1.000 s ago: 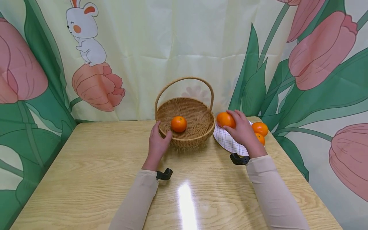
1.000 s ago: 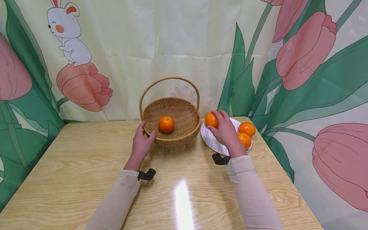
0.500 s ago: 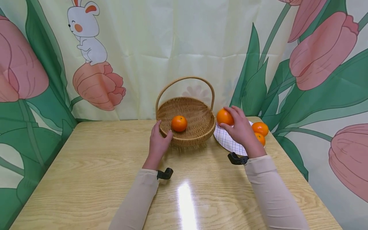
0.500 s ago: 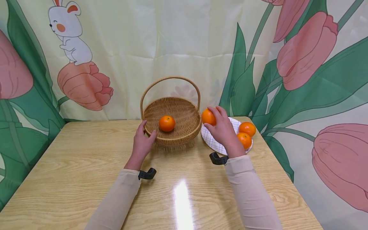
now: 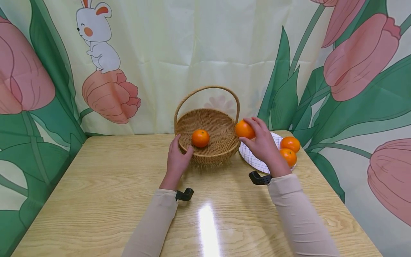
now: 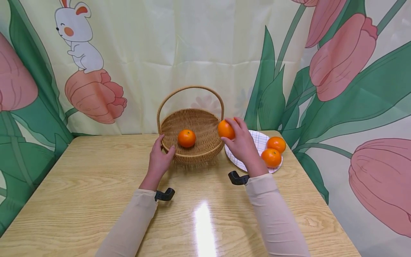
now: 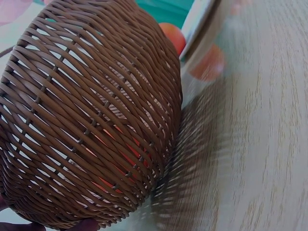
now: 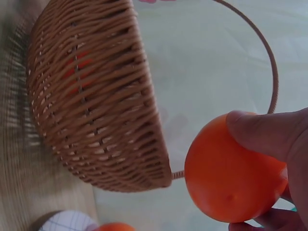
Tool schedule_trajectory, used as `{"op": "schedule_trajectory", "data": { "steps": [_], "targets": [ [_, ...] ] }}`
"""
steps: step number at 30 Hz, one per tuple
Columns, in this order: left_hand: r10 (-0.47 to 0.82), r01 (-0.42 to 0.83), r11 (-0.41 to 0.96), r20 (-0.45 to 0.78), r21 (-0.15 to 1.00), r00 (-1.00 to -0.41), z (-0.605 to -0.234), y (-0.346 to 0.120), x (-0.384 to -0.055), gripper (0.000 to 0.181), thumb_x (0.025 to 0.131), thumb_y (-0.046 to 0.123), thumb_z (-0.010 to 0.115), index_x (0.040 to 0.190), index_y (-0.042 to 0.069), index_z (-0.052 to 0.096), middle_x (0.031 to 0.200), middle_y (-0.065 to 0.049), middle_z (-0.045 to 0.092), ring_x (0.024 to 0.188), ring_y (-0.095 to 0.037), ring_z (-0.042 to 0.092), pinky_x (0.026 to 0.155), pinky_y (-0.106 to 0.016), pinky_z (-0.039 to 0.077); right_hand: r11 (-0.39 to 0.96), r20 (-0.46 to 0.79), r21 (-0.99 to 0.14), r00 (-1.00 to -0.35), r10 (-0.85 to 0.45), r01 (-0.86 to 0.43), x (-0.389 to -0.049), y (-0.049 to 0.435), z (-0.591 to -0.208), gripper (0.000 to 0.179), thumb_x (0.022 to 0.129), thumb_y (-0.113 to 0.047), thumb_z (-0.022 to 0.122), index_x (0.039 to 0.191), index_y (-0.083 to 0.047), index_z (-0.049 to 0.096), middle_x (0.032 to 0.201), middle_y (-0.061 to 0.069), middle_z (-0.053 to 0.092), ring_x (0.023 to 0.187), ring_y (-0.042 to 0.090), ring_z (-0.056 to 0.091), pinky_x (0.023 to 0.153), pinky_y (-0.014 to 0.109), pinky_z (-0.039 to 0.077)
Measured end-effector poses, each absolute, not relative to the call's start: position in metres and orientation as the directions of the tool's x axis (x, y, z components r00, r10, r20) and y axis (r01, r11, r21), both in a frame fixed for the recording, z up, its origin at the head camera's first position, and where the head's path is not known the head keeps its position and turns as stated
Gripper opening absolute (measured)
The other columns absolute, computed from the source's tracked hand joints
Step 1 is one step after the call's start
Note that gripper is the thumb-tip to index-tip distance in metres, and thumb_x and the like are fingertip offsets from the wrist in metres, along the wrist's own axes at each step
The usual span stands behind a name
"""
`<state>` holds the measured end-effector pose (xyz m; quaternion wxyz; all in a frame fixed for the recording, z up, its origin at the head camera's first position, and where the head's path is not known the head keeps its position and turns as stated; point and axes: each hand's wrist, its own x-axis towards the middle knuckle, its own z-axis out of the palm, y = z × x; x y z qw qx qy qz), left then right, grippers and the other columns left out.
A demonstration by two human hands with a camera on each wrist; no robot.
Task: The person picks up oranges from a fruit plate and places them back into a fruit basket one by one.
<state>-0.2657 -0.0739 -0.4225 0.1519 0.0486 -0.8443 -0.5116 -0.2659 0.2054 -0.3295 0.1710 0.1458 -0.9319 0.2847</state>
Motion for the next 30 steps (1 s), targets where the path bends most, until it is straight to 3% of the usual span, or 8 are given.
{"op": "schedule_trajectory", "data": {
  "steps": [7, 14, 21, 25, 30],
  "targets": [
    [-0.229, 0.068, 0.468, 0.195, 0.881, -0.954, -0.422, -0.074, -0.265, 0.068, 0.081, 0.042, 0.055, 0.14, 0.023, 0.029, 0.144, -0.005, 0.031, 0.131, -0.027, 0.036, 0.102, -0.047, 0.037, 0.783, 0.401, -0.488, -0.896, -0.192, -0.386, -0.266, 0.196, -0.33, 0.061, 0.081, -0.032, 0.067, 0.135, -0.028, 0.039, 0.145, 0.009, 0.027, 0.118, 0.039, 0.044, 0.089, 0.053, 0.044],
    [-0.234, 0.062, 0.473, 0.192, 0.879, -0.953, -0.423, -0.074, -0.265, 0.068, 0.081, 0.042, 0.055, 0.141, 0.023, 0.029, 0.145, -0.005, 0.031, 0.131, -0.028, 0.035, 0.102, -0.047, 0.036, 0.765, 0.408, -0.493, -0.887, -0.217, -0.414, -0.266, 0.186, -0.332, 0.062, 0.08, -0.029, 0.068, 0.136, -0.027, 0.039, 0.144, 0.01, 0.028, 0.099, 0.032, 0.057, 0.079, 0.043, 0.051],
    [-0.232, 0.059, 0.475, 0.19, 0.878, -0.954, -0.422, -0.074, -0.265, 0.068, 0.08, 0.042, 0.055, 0.14, 0.024, 0.029, 0.145, -0.005, 0.031, 0.131, -0.028, 0.035, 0.103, -0.047, 0.035, 0.776, 0.425, -0.459, -0.874, -0.237, -0.434, -0.267, 0.178, -0.338, 0.063, 0.079, -0.031, 0.068, 0.136, -0.027, 0.04, 0.144, 0.01, 0.03, 0.122, 0.036, 0.04, 0.088, 0.052, 0.044],
    [-0.232, 0.064, 0.481, 0.197, 0.874, -0.953, -0.421, -0.074, -0.264, 0.067, 0.081, 0.042, 0.055, 0.14, 0.022, 0.03, 0.145, -0.005, 0.031, 0.13, -0.028, 0.035, 0.103, -0.047, 0.035, 0.773, 0.42, -0.455, -0.872, -0.251, -0.442, -0.268, 0.176, -0.34, 0.063, 0.08, -0.034, 0.067, 0.136, -0.03, 0.039, 0.144, 0.01, 0.029, 0.125, 0.036, 0.037, 0.09, 0.053, 0.043],
    [-0.235, 0.067, 0.483, 0.202, 0.873, -0.951, -0.421, -0.074, -0.265, 0.067, 0.081, 0.039, 0.057, 0.14, 0.022, 0.03, 0.144, -0.006, 0.032, 0.13, -0.028, 0.035, 0.103, -0.047, 0.035, 0.755, 0.397, -0.473, -0.875, -0.277, -0.454, -0.27, 0.172, -0.343, 0.063, 0.081, -0.037, 0.064, 0.137, -0.031, 0.036, 0.146, 0.01, 0.027, 0.12, 0.034, 0.044, 0.086, 0.046, 0.048]
  ]
}}
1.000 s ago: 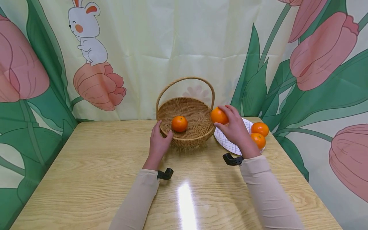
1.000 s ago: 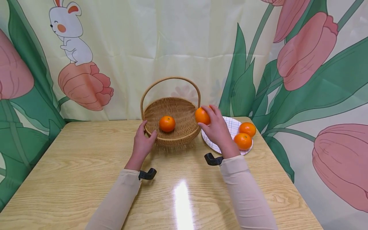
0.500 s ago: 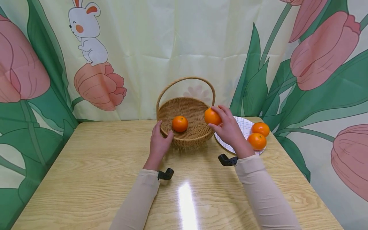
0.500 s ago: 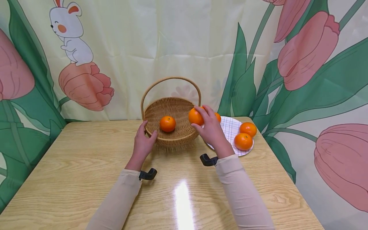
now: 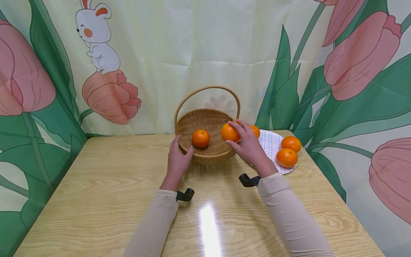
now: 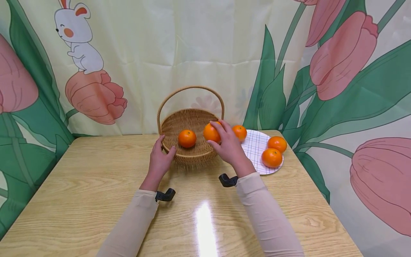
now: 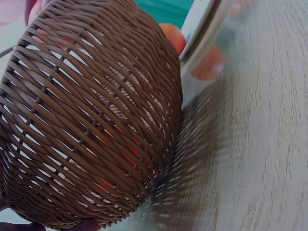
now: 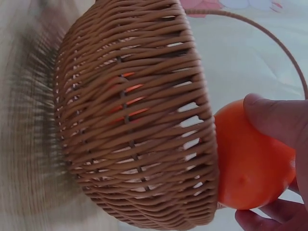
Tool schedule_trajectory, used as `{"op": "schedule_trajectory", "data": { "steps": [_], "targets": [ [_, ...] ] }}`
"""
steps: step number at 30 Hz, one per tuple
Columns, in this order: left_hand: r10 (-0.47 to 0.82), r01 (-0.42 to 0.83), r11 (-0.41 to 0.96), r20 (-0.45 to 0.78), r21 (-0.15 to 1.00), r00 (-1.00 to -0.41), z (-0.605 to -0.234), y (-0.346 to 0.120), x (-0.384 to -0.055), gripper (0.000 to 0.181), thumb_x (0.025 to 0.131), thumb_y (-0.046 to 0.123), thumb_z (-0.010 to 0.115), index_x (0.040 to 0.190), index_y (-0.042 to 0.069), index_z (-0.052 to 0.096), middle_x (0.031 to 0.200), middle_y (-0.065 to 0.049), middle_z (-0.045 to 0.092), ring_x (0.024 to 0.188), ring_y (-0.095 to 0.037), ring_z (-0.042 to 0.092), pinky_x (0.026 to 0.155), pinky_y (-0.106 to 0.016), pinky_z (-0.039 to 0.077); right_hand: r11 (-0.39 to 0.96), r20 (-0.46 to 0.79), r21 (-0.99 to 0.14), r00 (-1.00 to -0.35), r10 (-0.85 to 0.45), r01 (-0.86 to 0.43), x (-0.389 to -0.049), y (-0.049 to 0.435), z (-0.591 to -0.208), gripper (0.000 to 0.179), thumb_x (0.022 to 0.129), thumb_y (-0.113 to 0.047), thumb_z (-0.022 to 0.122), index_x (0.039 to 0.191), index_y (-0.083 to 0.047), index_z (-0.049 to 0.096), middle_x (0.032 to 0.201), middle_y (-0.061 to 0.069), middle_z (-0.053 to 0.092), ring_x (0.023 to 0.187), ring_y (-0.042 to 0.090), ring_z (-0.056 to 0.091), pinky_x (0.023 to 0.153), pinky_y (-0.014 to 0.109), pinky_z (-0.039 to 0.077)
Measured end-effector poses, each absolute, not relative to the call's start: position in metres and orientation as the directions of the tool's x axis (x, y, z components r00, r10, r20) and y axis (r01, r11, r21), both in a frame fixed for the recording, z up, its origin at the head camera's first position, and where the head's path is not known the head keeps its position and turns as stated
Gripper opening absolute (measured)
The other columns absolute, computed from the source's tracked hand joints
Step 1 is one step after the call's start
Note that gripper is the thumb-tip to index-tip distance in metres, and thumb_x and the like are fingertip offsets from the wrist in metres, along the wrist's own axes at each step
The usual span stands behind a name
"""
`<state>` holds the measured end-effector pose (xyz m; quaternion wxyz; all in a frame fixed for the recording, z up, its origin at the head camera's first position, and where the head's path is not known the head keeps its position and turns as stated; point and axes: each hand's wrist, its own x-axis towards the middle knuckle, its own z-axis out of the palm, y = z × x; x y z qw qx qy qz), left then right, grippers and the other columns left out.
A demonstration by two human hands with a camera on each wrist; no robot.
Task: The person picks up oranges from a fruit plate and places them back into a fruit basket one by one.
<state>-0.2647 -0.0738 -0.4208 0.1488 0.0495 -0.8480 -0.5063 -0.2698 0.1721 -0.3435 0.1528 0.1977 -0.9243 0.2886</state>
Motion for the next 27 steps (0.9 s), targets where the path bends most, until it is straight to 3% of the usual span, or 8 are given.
{"op": "schedule_trajectory", "data": {
  "steps": [27],
  "targets": [
    [-0.238, 0.057, 0.477, 0.191, 0.877, -0.952, -0.422, -0.074, -0.265, 0.068, 0.081, 0.043, 0.055, 0.141, 0.023, 0.029, 0.146, -0.003, 0.029, 0.133, -0.027, 0.032, 0.104, -0.048, 0.034, 0.769, 0.326, -0.403, -0.863, -0.387, -0.497, -0.276, 0.152, -0.356, 0.056, 0.084, -0.037, 0.061, 0.134, -0.026, 0.039, 0.143, 0.01, 0.031, 0.119, 0.037, 0.045, 0.093, 0.052, 0.042]
  ]
}}
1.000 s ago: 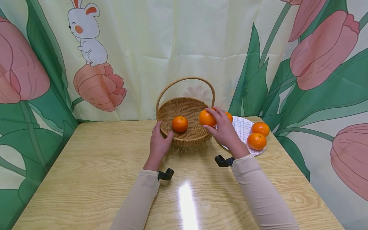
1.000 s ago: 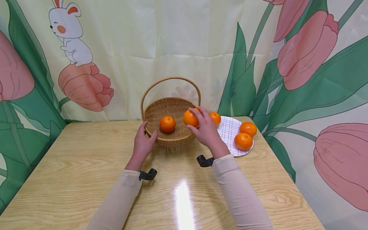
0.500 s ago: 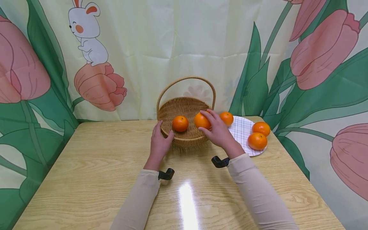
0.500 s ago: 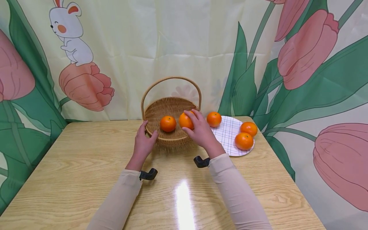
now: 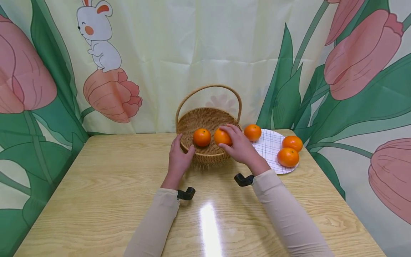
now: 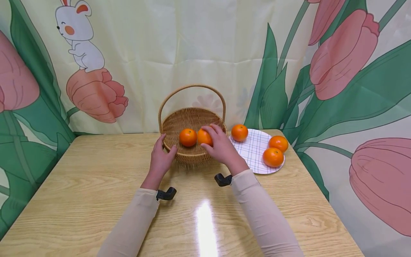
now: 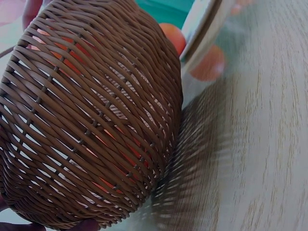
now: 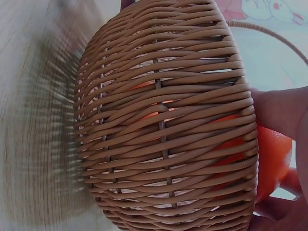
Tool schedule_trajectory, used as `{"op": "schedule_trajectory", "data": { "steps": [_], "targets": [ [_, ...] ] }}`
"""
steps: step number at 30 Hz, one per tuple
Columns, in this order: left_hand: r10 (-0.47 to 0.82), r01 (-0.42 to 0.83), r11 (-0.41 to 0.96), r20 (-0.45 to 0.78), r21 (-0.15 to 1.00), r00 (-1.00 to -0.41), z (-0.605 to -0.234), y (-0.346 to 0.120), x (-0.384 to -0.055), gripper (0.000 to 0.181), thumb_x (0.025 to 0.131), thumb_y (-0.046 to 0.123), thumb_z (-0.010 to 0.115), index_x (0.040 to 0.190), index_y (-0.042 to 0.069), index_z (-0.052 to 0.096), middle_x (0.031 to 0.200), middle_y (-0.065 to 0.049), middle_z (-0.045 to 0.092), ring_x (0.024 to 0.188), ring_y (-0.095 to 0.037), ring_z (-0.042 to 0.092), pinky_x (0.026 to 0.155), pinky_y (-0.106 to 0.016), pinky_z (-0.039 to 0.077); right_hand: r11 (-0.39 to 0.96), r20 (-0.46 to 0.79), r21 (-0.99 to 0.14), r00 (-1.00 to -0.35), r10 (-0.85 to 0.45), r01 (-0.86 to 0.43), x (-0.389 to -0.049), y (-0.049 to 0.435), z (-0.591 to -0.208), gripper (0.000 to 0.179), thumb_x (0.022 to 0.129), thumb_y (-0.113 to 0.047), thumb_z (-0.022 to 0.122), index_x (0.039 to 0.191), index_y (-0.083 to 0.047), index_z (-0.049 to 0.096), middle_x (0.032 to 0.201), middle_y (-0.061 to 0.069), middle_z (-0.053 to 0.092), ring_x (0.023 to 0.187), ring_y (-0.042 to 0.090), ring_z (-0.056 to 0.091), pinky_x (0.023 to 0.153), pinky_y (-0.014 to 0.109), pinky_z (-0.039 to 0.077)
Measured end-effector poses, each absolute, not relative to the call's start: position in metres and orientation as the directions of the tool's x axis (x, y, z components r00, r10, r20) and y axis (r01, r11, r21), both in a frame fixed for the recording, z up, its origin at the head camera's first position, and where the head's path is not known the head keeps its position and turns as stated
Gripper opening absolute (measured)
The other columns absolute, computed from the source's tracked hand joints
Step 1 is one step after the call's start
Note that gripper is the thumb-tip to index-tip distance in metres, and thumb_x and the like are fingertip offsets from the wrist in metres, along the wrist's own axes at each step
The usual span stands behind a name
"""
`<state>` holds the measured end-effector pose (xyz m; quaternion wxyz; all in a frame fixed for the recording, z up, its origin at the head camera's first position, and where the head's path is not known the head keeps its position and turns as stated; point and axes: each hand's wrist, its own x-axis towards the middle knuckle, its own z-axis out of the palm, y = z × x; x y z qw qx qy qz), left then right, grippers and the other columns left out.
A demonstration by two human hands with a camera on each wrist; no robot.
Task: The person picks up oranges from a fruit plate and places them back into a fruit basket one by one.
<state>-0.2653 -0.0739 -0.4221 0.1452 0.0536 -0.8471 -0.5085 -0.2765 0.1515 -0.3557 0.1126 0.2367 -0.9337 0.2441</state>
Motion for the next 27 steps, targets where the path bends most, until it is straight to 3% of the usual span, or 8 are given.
{"op": "schedule_trajectory", "data": {
  "steps": [12, 27],
  "targets": [
    [-0.235, 0.075, 0.478, 0.209, 0.875, -0.949, -0.421, -0.074, -0.265, 0.068, 0.08, 0.042, 0.055, 0.14, 0.021, 0.031, 0.144, -0.004, 0.032, 0.131, -0.027, 0.034, 0.103, -0.047, 0.035, 0.785, 0.264, -0.365, -0.864, -0.428, -0.5, -0.279, 0.144, -0.354, 0.054, 0.083, -0.038, 0.062, 0.132, -0.025, 0.043, 0.14, 0.009, 0.036, 0.11, 0.035, 0.052, 0.091, 0.053, 0.041],
    [-0.23, 0.073, 0.472, 0.202, 0.879, -0.952, -0.421, -0.075, -0.266, 0.069, 0.079, 0.043, 0.055, 0.14, 0.022, 0.031, 0.144, -0.004, 0.032, 0.131, -0.027, 0.035, 0.103, -0.047, 0.035, 0.791, 0.142, -0.389, -0.88, -0.454, -0.471, -0.283, 0.138, -0.35, 0.053, 0.082, -0.038, 0.063, 0.13, -0.025, 0.046, 0.135, 0.0, 0.046, 0.115, 0.025, 0.048, 0.091, 0.045, 0.042]
  ]
}}
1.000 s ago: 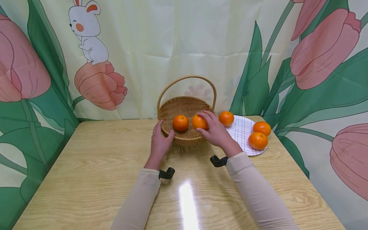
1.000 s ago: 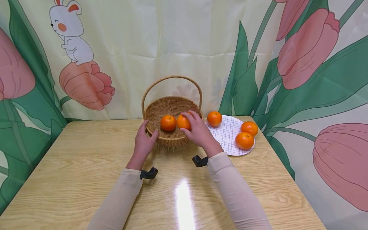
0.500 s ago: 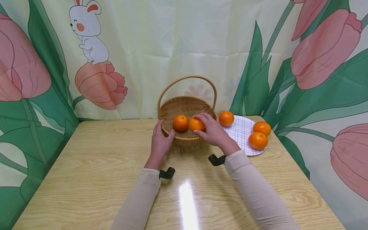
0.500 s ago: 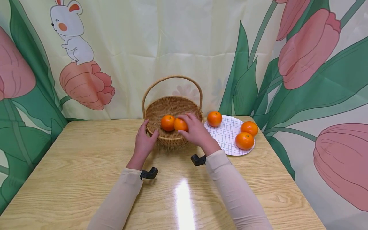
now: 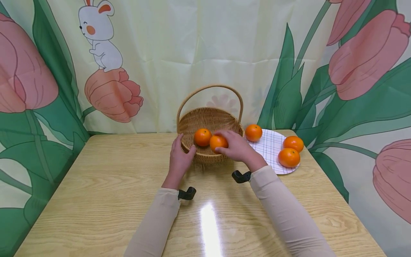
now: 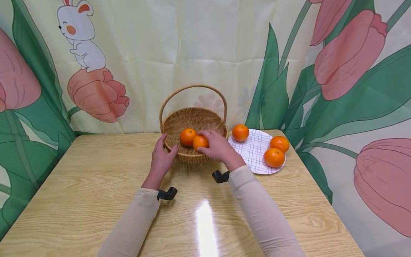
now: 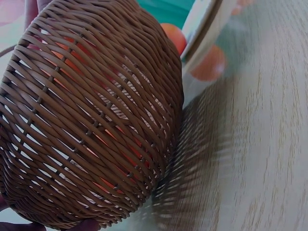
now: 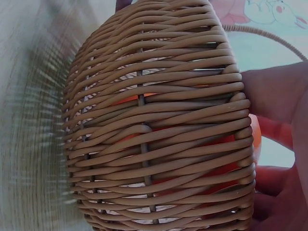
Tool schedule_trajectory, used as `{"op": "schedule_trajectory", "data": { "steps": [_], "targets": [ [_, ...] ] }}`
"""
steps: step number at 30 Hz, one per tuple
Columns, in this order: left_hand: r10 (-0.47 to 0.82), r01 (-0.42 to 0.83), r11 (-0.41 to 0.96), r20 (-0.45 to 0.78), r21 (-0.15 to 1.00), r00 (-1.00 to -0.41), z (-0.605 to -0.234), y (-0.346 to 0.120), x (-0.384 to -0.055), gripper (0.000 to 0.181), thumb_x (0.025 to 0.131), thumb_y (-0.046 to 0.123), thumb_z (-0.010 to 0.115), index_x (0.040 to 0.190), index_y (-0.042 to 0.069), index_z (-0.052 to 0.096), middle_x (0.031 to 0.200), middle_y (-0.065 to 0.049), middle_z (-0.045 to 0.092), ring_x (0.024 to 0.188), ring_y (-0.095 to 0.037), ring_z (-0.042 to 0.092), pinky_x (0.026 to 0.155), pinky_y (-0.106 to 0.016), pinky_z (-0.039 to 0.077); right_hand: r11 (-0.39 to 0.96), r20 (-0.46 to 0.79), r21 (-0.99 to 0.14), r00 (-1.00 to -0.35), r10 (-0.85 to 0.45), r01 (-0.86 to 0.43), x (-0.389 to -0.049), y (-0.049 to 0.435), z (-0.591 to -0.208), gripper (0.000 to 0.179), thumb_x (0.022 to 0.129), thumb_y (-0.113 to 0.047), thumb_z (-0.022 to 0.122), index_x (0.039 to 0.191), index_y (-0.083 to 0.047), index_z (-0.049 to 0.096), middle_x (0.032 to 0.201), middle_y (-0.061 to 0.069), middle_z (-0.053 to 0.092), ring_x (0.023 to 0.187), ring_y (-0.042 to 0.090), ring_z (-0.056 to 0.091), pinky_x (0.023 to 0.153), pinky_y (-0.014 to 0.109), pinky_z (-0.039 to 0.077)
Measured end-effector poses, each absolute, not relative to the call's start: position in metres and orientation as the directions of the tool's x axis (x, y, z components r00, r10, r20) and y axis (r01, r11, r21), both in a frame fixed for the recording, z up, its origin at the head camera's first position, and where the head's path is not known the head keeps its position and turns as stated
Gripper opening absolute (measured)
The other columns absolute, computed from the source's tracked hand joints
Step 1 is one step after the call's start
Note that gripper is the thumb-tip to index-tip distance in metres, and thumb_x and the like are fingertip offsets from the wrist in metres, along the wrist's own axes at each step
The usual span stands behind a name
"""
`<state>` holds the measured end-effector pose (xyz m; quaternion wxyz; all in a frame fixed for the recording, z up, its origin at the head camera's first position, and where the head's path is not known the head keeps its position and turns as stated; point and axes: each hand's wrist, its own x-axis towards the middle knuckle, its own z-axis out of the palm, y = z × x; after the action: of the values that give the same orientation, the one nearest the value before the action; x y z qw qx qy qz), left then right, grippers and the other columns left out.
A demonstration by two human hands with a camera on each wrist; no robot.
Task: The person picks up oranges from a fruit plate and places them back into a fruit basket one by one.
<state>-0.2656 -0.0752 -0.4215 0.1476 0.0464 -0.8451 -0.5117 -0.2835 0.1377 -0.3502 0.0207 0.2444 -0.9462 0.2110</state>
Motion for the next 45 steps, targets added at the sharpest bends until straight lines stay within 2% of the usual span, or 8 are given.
{"op": "schedule_trajectory", "data": {
  "steps": [9, 21, 29, 37, 45],
  "targets": [
    [-0.23, 0.07, 0.484, 0.204, 0.872, -0.952, -0.421, -0.075, -0.265, 0.068, 0.079, 0.043, 0.055, 0.14, 0.022, 0.031, 0.144, -0.004, 0.031, 0.131, -0.027, 0.035, 0.103, -0.047, 0.035, 0.802, 0.088, -0.368, -0.876, -0.474, -0.471, -0.284, 0.136, -0.347, 0.054, 0.081, -0.042, 0.062, 0.13, -0.024, 0.049, 0.128, 0.002, 0.054, 0.112, 0.025, 0.05, 0.091, 0.044, 0.041],
    [-0.229, 0.068, 0.484, 0.201, 0.873, -0.952, -0.422, -0.074, -0.264, 0.069, 0.079, 0.043, 0.055, 0.14, 0.022, 0.031, 0.145, -0.004, 0.03, 0.131, -0.028, 0.034, 0.102, -0.048, 0.035, 0.79, 0.05, -0.375, -0.861, -0.505, -0.485, -0.284, 0.135, -0.345, 0.049, 0.081, -0.037, 0.061, 0.127, -0.019, 0.052, 0.12, 0.004, 0.058, 0.103, 0.022, 0.054, 0.088, 0.039, 0.044],
    [-0.217, 0.087, 0.474, 0.212, 0.876, -0.953, -0.421, -0.075, -0.263, 0.069, 0.08, 0.041, 0.056, 0.14, 0.021, 0.031, 0.144, -0.004, 0.031, 0.131, -0.028, 0.034, 0.102, -0.048, 0.035, 0.781, 0.061, -0.397, -0.863, -0.502, -0.482, -0.285, 0.137, -0.345, 0.044, 0.086, -0.036, 0.056, 0.126, -0.018, 0.054, 0.128, 0.003, 0.055, 0.118, 0.026, 0.05, 0.098, 0.044, 0.04],
    [-0.223, 0.071, 0.475, 0.199, 0.877, -0.954, -0.421, -0.074, -0.263, 0.069, 0.08, 0.042, 0.057, 0.14, 0.021, 0.031, 0.145, -0.005, 0.03, 0.131, -0.029, 0.034, 0.102, -0.049, 0.035, 0.783, 0.135, -0.39, -0.872, -0.471, -0.484, -0.282, 0.141, -0.346, 0.041, 0.087, -0.036, 0.055, 0.123, -0.015, 0.056, 0.127, 0.004, 0.055, 0.12, 0.026, 0.048, 0.1, 0.045, 0.038],
    [-0.226, 0.065, 0.479, 0.195, 0.875, -0.954, -0.42, -0.074, -0.264, 0.068, 0.081, 0.041, 0.056, 0.14, 0.021, 0.03, 0.145, -0.005, 0.03, 0.131, -0.029, 0.034, 0.102, -0.049, 0.036, 0.779, 0.252, -0.421, -0.885, -0.391, -0.464, -0.279, 0.154, -0.348, 0.036, 0.087, -0.034, 0.057, 0.119, -0.017, 0.058, 0.124, 0.004, 0.054, 0.116, 0.026, 0.049, 0.097, 0.045, 0.04]
  ]
}}
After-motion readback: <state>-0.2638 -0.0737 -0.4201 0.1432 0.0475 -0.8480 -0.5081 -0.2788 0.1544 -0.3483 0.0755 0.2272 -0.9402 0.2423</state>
